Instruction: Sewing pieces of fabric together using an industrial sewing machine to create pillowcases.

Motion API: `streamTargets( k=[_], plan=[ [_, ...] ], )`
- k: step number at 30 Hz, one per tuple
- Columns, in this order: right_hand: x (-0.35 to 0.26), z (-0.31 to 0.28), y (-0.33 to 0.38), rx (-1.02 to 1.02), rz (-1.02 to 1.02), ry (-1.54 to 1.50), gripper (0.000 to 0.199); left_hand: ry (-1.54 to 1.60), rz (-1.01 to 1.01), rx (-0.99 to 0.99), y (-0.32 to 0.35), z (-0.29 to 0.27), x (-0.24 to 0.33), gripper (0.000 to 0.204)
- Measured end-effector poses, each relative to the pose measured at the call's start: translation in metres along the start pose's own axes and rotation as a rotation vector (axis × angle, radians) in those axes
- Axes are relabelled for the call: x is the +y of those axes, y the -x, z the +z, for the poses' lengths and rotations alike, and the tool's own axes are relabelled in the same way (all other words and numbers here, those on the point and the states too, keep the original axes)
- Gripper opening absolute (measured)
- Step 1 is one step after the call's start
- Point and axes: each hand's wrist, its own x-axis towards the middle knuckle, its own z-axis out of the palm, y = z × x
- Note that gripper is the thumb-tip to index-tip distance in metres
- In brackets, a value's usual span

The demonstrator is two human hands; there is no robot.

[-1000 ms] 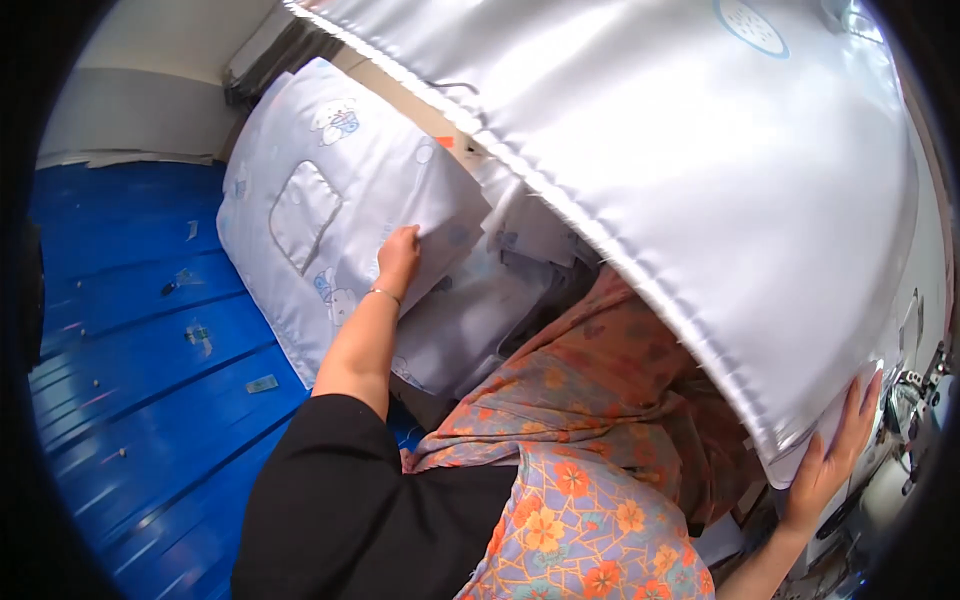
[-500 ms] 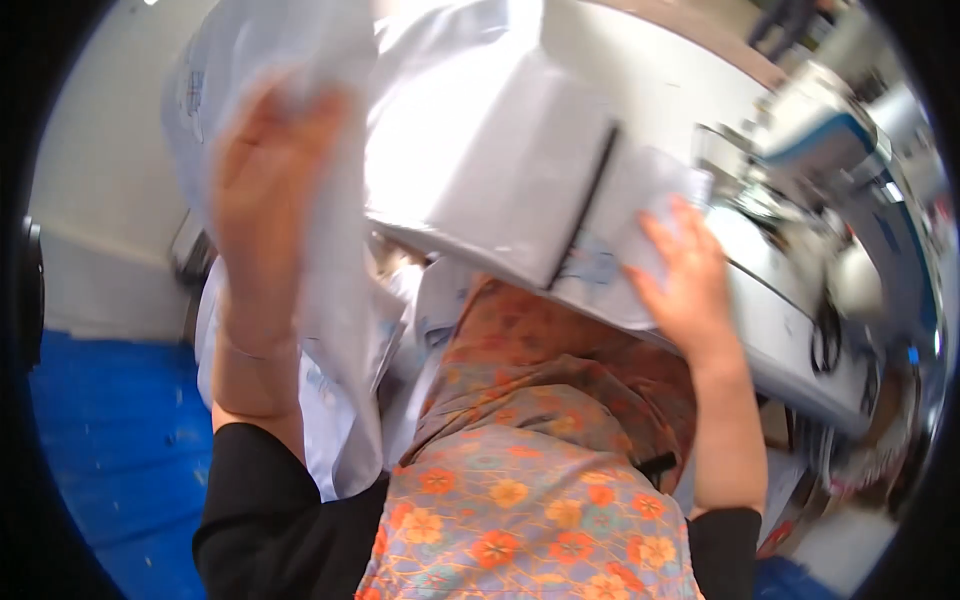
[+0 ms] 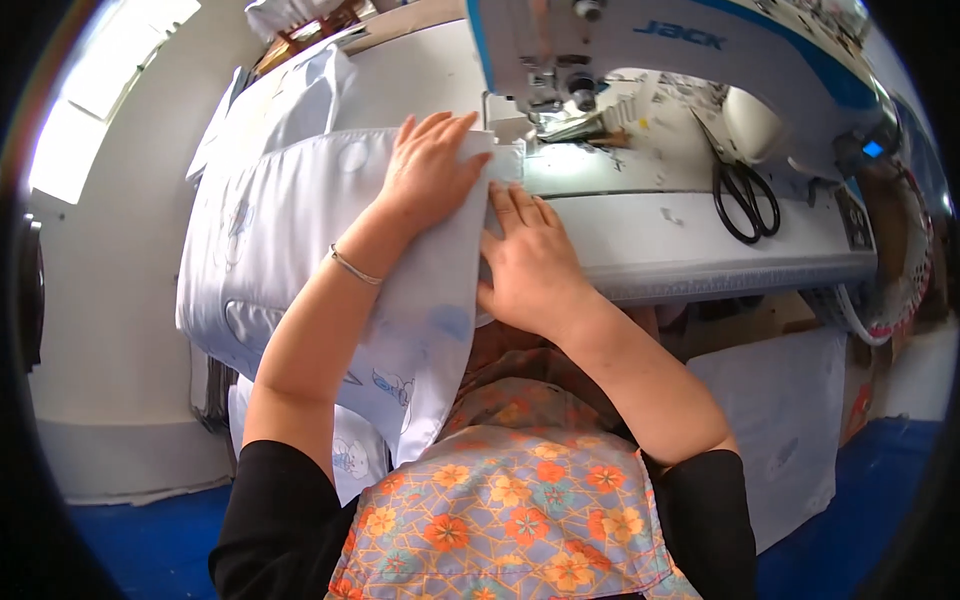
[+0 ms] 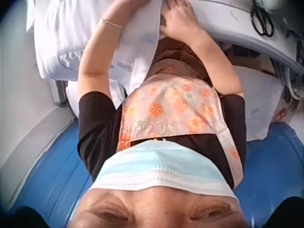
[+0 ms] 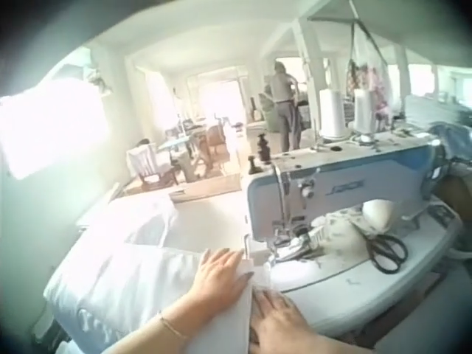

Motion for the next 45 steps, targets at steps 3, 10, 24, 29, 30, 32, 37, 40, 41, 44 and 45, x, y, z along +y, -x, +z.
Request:
streamTargets(
  k=[3,10,24,29,30,32,37,40,41,44,45],
  plan=[
    [0.005,-0.007,0.002,-0.001,0.012,-0.044,0.051,0.173,-0.145,-0.206,-0.006,0.000,-0.019,0.028],
    [0.014,0.004,0.007,0.053,-0.012,-0.002,0.049,0.554,-0.314,-0.240,-0.018,0.009,0.021,0.012],
    [0.019,-0.003,0.003,0.244,0.083,-0.227,0.020,0.268,-0.295,-0.343,-0.021,0.025,0.023,0.013],
    [0.019,-0.003,-0.002,0.219,0.075,-0.222,0.018,0.127,-0.019,-0.087,-0.015,0.026,0.021,0.012],
    [0.019,-0.004,-0.002,0.211,0.078,-0.223,0.018,0.061,0.120,-0.046,-0.016,0.024,0.020,0.015],
    [0.022,-0.004,-0.002,0.207,0.082,-0.231,0.017,0.074,0.064,-0.202,-0.014,0.021,0.023,0.021],
    [0.030,-0.012,-0.005,0.109,0.111,-0.272,0.017,0.118,0.128,-0.233,0.006,0.007,0.030,0.037],
    [0.045,-0.029,-0.006,-0.042,-0.024,-0.253,0.020,0.141,0.153,-0.234,0.008,0.005,0.027,0.043],
    [0.050,-0.038,-0.005,-0.045,-0.116,-0.209,0.022,0.136,0.138,-0.235,0.009,0.005,0.025,0.041],
    [0.055,-0.038,-0.010,-0.039,-0.209,-0.144,0.023,0.171,0.117,-0.221,0.007,0.006,0.025,0.039],
    [0.057,-0.034,-0.013,-0.027,-0.210,-0.128,0.023,0.209,0.112,-0.211,0.005,0.006,0.026,0.038]
  ],
)
